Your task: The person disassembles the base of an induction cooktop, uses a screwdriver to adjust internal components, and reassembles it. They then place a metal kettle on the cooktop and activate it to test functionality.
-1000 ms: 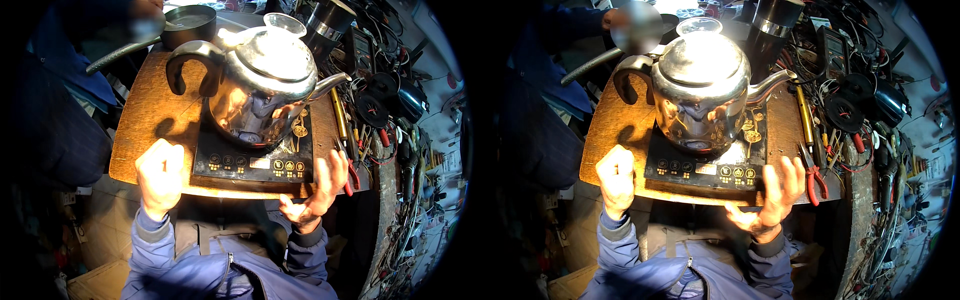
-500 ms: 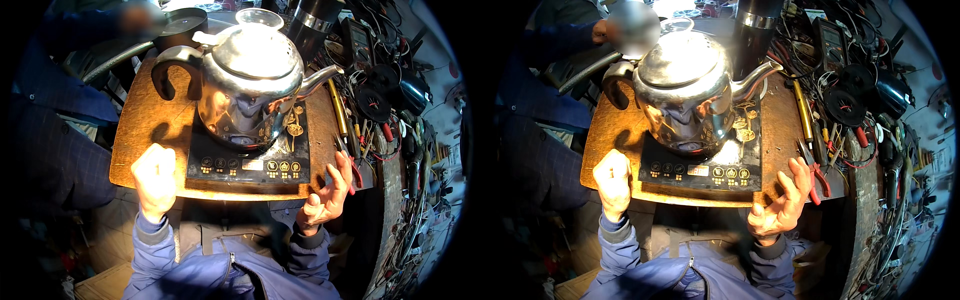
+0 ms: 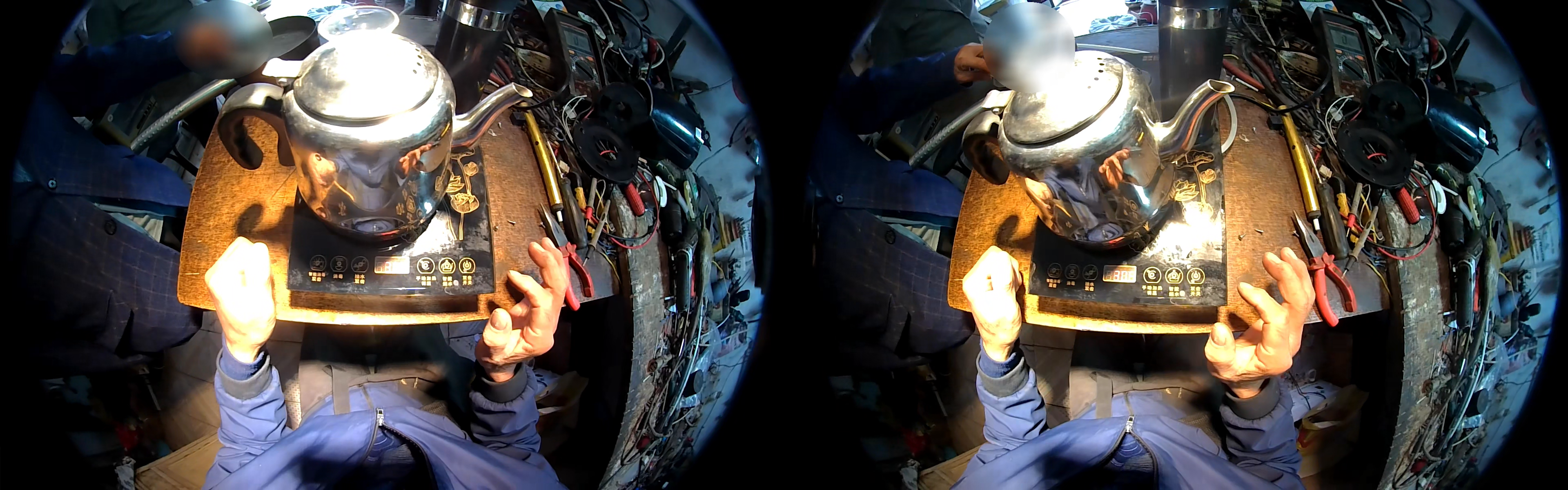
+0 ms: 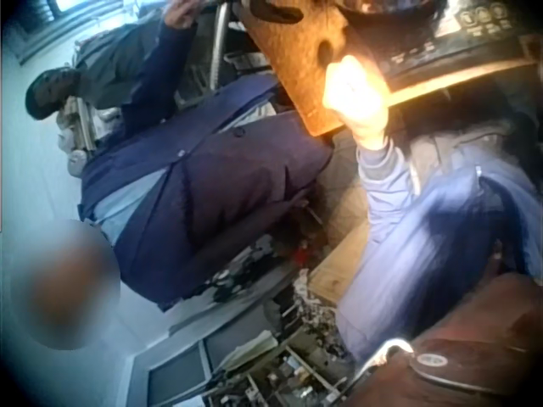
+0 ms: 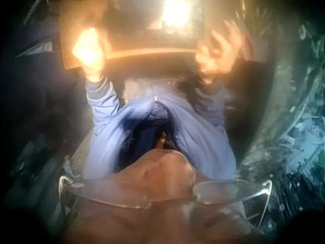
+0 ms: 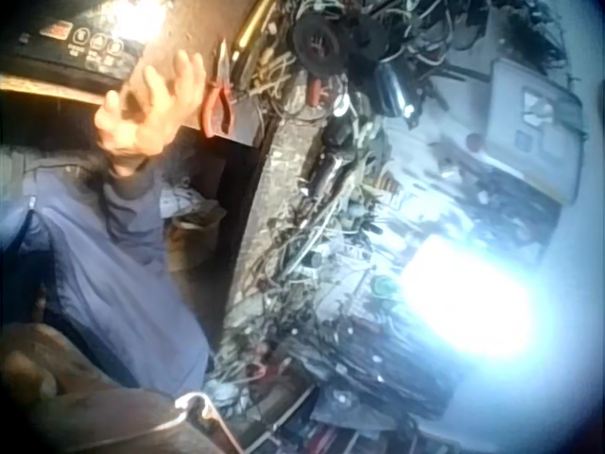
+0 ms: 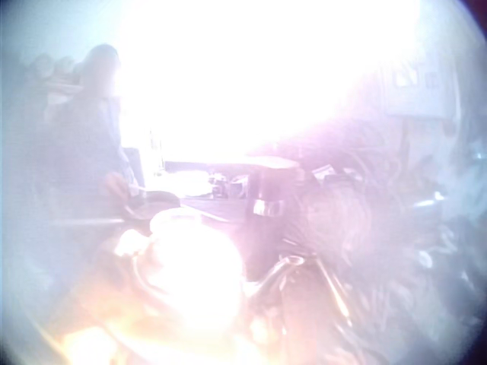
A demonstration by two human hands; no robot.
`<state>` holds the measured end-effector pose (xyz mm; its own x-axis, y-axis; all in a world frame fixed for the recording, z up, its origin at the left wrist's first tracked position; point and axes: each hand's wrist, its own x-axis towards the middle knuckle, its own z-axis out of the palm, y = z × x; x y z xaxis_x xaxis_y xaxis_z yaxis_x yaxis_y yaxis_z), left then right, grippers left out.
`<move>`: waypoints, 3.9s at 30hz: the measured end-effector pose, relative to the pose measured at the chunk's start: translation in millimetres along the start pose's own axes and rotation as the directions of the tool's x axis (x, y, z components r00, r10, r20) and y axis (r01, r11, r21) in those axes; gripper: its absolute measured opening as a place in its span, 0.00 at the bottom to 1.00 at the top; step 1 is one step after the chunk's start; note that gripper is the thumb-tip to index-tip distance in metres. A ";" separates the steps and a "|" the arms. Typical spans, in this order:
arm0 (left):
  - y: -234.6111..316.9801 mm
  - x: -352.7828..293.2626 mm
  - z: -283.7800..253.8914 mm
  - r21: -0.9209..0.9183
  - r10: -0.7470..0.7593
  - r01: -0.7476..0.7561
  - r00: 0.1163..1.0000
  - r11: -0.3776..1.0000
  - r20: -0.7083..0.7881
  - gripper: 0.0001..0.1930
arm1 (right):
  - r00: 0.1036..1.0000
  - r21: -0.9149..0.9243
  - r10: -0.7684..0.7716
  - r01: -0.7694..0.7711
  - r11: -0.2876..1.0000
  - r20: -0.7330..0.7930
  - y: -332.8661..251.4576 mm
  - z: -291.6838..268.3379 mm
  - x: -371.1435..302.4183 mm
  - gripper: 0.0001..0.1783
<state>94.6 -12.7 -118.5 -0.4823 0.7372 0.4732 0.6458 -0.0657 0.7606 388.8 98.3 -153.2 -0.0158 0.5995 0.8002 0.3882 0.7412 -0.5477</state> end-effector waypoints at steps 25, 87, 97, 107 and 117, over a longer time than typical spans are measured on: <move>3.0 0.7 0.1 0.075 0.036 -0.036 0.999 0.997 0.001 0.22 | 0.922 -0.241 -0.235 0.314 0.918 0.307 -26.5 17.5 6.8 0.38; 15.6 7.3 3.5 0.060 0.156 -0.150 0.982 0.987 -0.107 0.18 | 0.861 0.165 0.506 -0.506 0.847 0.047 37.7 -11.2 27.7 0.17; 15.2 5.8 1.9 0.082 0.156 -0.149 0.983 0.985 -0.097 0.15 | 0.867 0.300 0.497 -0.487 0.820 0.047 38.9 -11.3 27.6 0.21; 15.5 4.4 3.4 0.068 0.170 -0.162 0.978 0.984 -0.119 0.17 | 0.852 0.331 0.522 -0.505 0.797 0.044 36.8 -9.9 27.0 0.21; 16.6 5.1 5.0 0.053 0.168 -0.163 0.978 0.985 -0.121 0.17 | 0.865 0.322 0.501 -0.481 0.815 0.024 38.4 -12.8 26.0 0.21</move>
<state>105.8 -6.7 -105.6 -0.4344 0.6291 0.6446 0.7464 -0.1492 0.6486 415.1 138.5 -150.3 0.1582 0.8972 0.4123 0.0273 0.4135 -0.9101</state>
